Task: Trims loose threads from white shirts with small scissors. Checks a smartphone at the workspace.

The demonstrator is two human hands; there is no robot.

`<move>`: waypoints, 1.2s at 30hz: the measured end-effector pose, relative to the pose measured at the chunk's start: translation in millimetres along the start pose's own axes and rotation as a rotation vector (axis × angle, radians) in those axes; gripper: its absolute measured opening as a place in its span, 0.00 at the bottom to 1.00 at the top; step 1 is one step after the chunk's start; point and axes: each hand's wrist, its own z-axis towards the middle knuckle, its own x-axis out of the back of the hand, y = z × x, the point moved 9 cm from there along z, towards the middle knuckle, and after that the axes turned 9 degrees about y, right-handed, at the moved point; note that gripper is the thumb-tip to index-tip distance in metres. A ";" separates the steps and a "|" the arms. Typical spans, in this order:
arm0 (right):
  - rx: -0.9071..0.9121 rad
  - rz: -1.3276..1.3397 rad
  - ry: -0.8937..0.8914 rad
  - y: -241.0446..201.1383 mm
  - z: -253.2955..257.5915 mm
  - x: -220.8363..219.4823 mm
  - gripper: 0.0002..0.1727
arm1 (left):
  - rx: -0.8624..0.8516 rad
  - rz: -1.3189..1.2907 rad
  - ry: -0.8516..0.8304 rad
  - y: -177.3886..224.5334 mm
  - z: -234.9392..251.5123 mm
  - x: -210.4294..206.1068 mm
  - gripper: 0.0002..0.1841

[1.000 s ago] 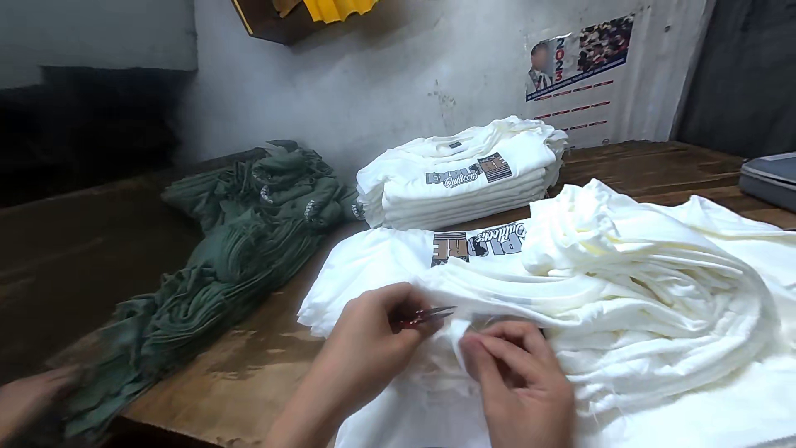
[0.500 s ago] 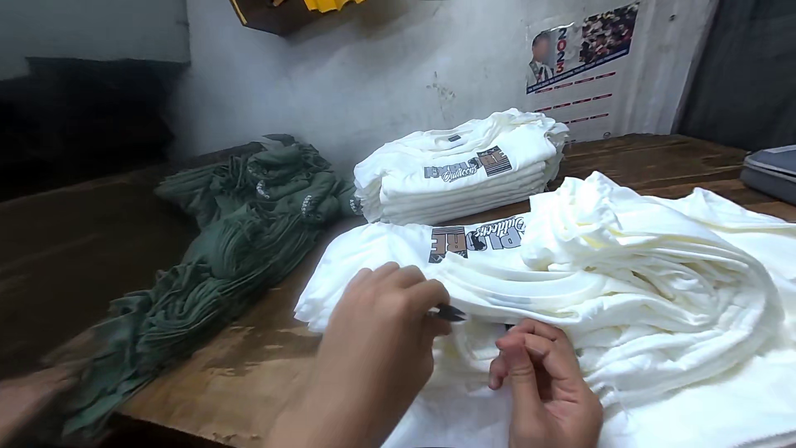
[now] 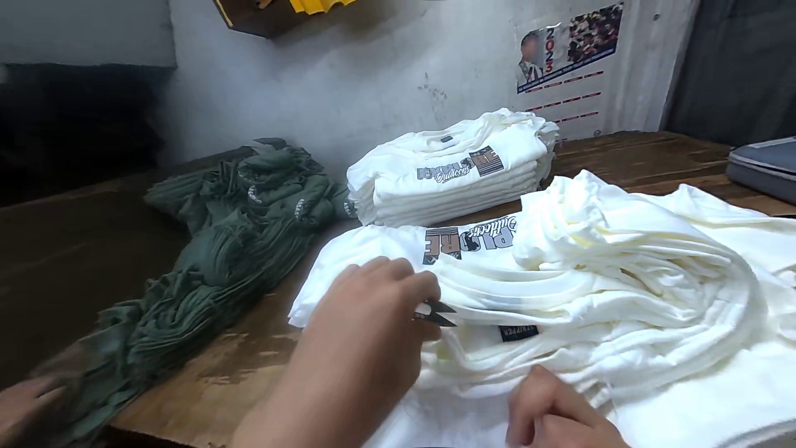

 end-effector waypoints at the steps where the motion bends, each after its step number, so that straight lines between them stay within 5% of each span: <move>1: 0.038 -0.099 -0.046 -8.7 0.3 -0.7 0.26 | 0.011 -0.037 -0.016 -6.2 0.0 0.1 0.12; 4: 0.094 -0.468 0.029 -29.4 5.0 6.3 0.14 | -0.017 -0.239 -0.174 -10.7 -2.6 -17.6 0.14; 8: 0.102 -0.627 0.110 -42.3 19.9 8.9 0.06 | -0.094 -0.448 -0.394 -1.4 -6.4 -48.0 0.20; 13: 0.277 -1.073 -0.101 -26.5 39.6 -25.8 0.07 | -0.038 -0.372 -0.138 -22.2 -1.4 -27.0 0.20; 17: 0.402 -1.112 -0.202 5.4 39.8 -49.9 0.09 | -0.027 -0.135 -0.041 -24.2 -5.7 -12.1 0.12; 28: 0.359 -0.764 0.043 -13.4 34.3 -22.3 0.06 | -0.055 -0.021 -0.023 0.5 -7.9 -22.0 0.03; 31: 0.280 -0.675 -0.061 -21.0 16.2 -18.2 0.04 | 0.038 -0.160 -0.174 -6.9 -5.7 -34.4 0.14; 33: 0.252 -0.762 -0.194 -16.0 2.9 -32.0 0.09 | 0.140 -0.222 -0.199 -15.4 4.9 -44.1 0.04; 36: 0.142 -0.958 -0.242 6.6 1.1 -56.9 0.40 | 0.229 -0.354 -0.293 -29.2 21.2 -56.8 0.01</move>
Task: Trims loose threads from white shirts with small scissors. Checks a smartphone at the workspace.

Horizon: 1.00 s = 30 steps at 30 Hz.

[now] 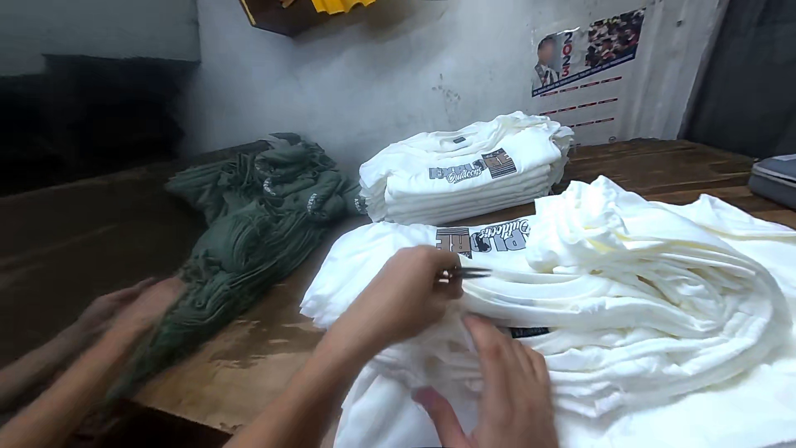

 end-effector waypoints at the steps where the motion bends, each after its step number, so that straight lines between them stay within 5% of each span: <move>1: -0.035 -0.024 0.035 -0.7 3.0 -5.5 0.45 | -0.006 -0.036 -0.033 -1.7 3.4 -0.8 0.02; 5: -0.112 0.132 0.311 -0.9 -5.2 9.0 0.28 | -0.025 -0.153 -0.219 -9.6 -5.3 -9.1 0.11; 8: -0.092 0.118 0.344 3.3 -13.1 14.8 0.08 | 0.018 -0.123 -0.178 -11.9 -9.6 -15.4 0.04; 13: -0.053 -0.084 0.138 -7.5 9.1 -12.7 0.19 | 0.005 0.050 0.145 -5.1 8.2 0.2 0.04; 16: -0.024 0.057 0.243 -3.7 5.9 -12.5 0.06 | -0.145 0.121 0.418 -6.7 20.9 2.4 0.03; 20: -0.060 0.207 0.247 -8.4 -10.1 3.4 0.04 | -0.139 -0.084 0.242 -43.9 29.6 -49.3 0.10; 23: -0.149 0.281 0.239 0.6 -15.8 4.8 0.04 | -0.283 -0.228 0.365 -39.3 8.6 -17.7 0.21; 30: -0.203 0.467 0.307 1.1 -13.7 4.0 0.03 | -0.410 -0.268 0.324 -54.7 -68.7 14.4 0.08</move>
